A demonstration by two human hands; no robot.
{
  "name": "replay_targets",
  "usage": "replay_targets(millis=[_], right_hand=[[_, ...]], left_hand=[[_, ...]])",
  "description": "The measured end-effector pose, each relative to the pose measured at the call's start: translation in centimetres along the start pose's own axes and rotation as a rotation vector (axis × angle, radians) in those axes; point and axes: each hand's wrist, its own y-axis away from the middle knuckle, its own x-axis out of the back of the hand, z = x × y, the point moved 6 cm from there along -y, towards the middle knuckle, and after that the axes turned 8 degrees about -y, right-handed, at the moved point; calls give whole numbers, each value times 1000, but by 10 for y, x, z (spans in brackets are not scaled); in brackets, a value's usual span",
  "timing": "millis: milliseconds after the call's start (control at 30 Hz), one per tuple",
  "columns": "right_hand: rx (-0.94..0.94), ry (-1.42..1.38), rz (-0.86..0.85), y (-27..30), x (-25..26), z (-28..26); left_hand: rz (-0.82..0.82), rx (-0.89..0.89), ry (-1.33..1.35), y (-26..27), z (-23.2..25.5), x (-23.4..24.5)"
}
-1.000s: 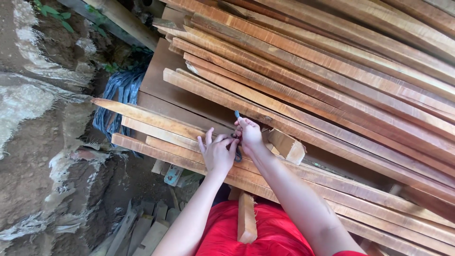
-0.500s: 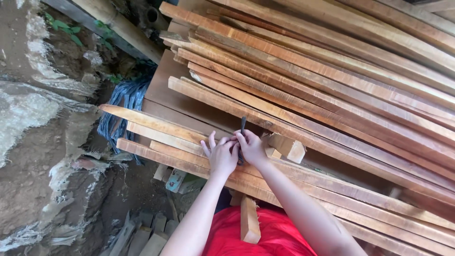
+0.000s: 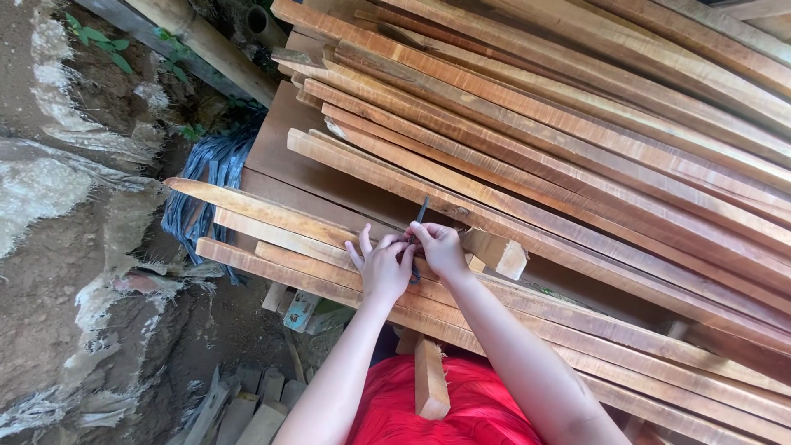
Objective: Tying together small bundles of wood planks using black plastic strips.
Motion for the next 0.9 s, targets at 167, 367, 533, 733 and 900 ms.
replay_targets(millis=[167, 367, 533, 733, 900], right_hand=[[-72, -146, -37, -6, 6, 8], [-323, -362, -38, -14, -11, 7], [-358, -460, -42, -42, -10, 35], [-356, -464, 81, -49, -7, 57], [-149, -379, 125, -47, -3, 49]], left_hand=[[47, -15, -13, 0, -1, -7], [152, -75, 8, 9, -2, 4], [218, -78, -9, 11, 2, 11], [247, -123, -25, 17, -1, 14], [180, -87, -24, 12, 1, 7]])
